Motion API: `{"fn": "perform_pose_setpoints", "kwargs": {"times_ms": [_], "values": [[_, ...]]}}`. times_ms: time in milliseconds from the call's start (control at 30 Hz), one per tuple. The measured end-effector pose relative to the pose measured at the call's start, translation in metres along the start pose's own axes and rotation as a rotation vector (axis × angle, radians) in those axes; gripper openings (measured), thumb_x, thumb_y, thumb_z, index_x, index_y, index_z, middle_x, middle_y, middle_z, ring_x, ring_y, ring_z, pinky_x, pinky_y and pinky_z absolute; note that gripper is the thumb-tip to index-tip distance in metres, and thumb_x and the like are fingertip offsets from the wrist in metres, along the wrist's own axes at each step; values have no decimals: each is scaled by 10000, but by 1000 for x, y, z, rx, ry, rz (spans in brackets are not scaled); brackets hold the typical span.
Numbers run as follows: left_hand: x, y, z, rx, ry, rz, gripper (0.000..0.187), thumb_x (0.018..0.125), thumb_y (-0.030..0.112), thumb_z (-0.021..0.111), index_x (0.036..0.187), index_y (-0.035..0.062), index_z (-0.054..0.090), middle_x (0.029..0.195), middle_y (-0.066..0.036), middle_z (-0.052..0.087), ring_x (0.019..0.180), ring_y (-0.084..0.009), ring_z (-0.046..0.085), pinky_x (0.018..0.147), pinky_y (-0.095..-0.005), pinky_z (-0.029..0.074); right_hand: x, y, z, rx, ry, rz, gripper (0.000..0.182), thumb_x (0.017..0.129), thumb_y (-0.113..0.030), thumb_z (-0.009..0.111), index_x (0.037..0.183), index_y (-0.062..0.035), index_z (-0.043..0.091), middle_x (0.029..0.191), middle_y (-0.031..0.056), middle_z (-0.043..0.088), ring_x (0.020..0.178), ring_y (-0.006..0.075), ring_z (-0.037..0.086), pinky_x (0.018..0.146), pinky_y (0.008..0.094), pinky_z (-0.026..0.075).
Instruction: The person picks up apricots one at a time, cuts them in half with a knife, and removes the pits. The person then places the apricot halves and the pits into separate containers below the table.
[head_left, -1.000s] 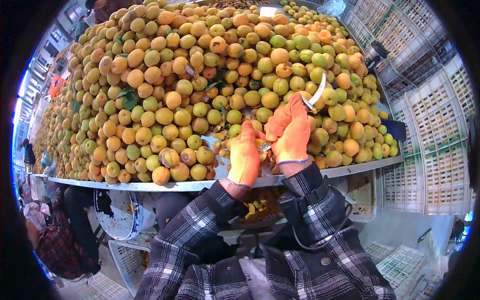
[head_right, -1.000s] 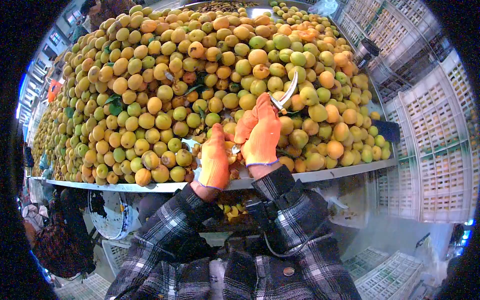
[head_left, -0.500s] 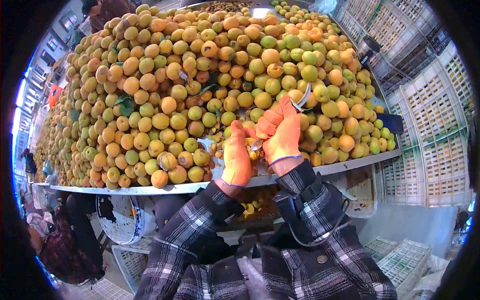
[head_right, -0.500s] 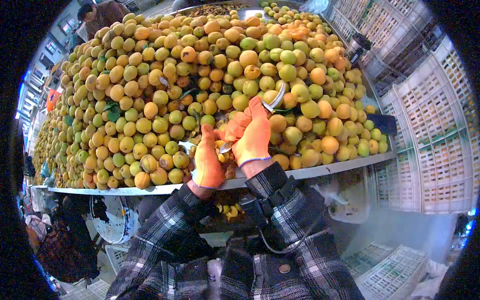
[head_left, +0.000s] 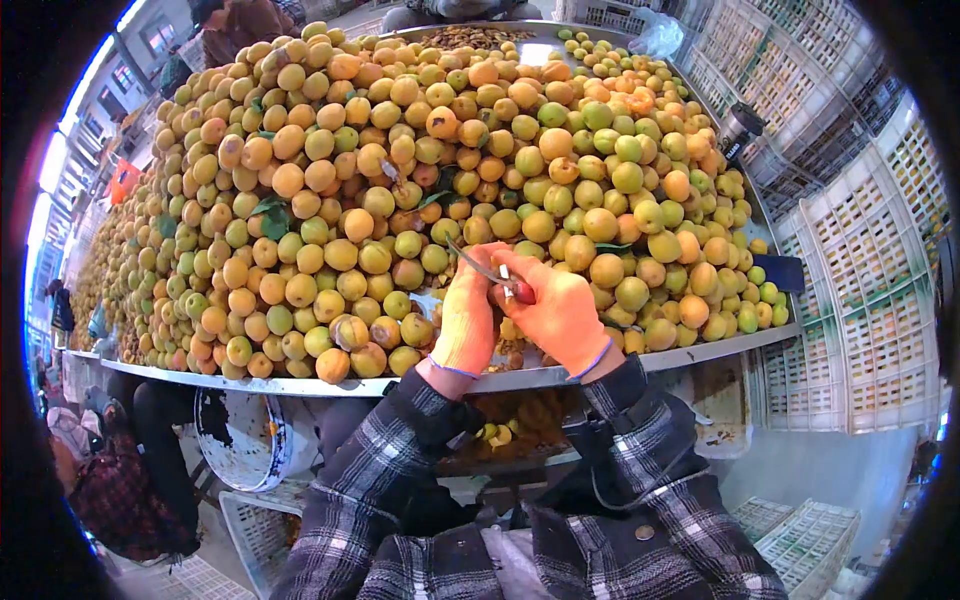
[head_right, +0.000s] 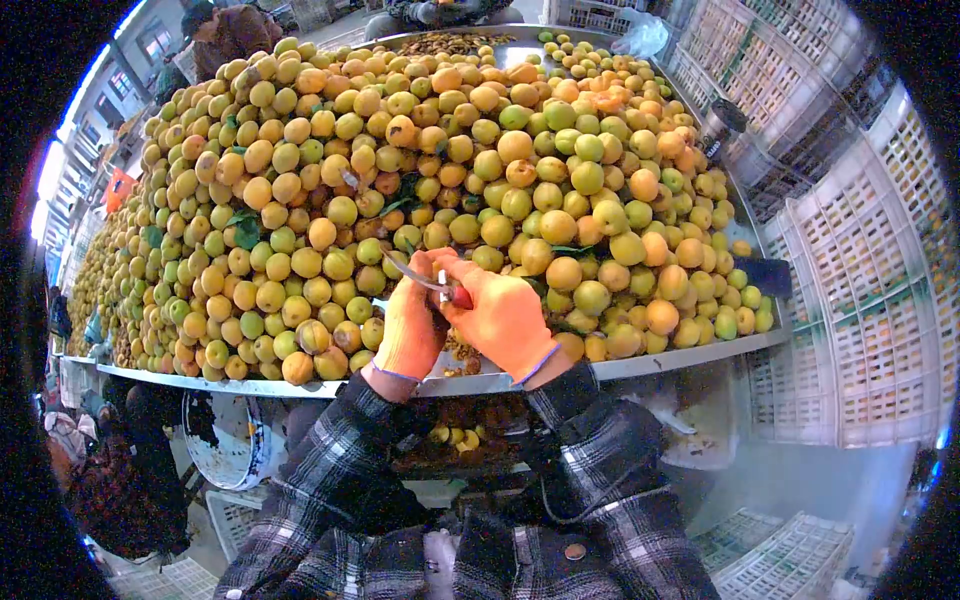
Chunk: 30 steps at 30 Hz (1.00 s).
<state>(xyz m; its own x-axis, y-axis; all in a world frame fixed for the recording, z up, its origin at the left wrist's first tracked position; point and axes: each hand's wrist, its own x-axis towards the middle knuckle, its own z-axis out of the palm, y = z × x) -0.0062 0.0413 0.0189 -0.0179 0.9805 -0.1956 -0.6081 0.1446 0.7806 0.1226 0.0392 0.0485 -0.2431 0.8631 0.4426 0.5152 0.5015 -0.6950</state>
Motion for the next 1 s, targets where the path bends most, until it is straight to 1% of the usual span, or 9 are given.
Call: {"fn": "perform_pose_setpoints", "kwargs": {"times_ms": [33,367,467,533,600,667,733,800,1000], "values": [[-1,-1,-2,49,5,13,471,1033,474,472,1160,37,590,1013,-48,631,894,-150,602,795,-278,498,-2,1,2,4,-17,24,343,770,-151,760,1095,-101,662,715,110,667,639,287,668,567,390,528],[-9,-5,0,-59,117,-78,376,1016,419,526,1129,65,583,955,-77,664,787,-182,632,702,-318,519,-6,10,9,-149,89,-359,334,721,-65,758,1040,-79,659,715,117,622,575,271,605,516,352,480],[-6,7,1,-321,165,-189,326,1023,372,516,1109,66,590,946,-89,676,792,-194,639,693,-324,522,-9,1,10,94,158,-228,274,767,-90,717,1033,-100,653,730,69,648,514,261,589,486,367,485],[-1,18,-11,-297,-16,-133,295,1030,340,503,1108,69,592,927,-88,677,806,-214,642,705,-353,524,-2,-7,2,625,303,608,182,843,-152,729,993,-73,663,714,-8,616,478,118,520,421,286,437],[-2,26,-11,-64,-33,-101,287,994,323,561,1080,57,627,893,-68,685,810,-216,654,723,-360,530,13,0,-25,760,180,683,170,895,-221,708,917,-56,675,689,-45,578,480,23,464,378,221,385],[-4,31,-5,1029,-93,202,298,913,326,656,1041,58,674,869,-88,697,813,-215,667,734,-344,533,14,14,-34,691,41,762,235,873,-250,722,891,-21,675,688,-4,605,533,69,523,442,269,446],[-10,23,-7,1464,-133,383,285,777,312,750,967,103,718,870,-157,688,858,-313,669,748,-409,539,13,26,-19,157,53,488,314,837,-293,732,900,8,666,709,91,652,627,204,626,573,359,513],[-9,11,-13,1783,-282,445,248,740,293,766,884,101,705,859,-134,663,892,-354,632,749,-456,527,10,22,-18,6,-38,511,344,831,-335,702,947,-13,667,827,193,687,825,382,679,722,451,526],[-11,-5,-9,1851,-355,563,175,723,222,757,830,104,683,877,-118,628,906,-354,611,748,-464,520,9,26,-23,-140,88,507,353,845,-341,699,1001,-26,663,843,177,703,847,363,692,747,448,541]]}}
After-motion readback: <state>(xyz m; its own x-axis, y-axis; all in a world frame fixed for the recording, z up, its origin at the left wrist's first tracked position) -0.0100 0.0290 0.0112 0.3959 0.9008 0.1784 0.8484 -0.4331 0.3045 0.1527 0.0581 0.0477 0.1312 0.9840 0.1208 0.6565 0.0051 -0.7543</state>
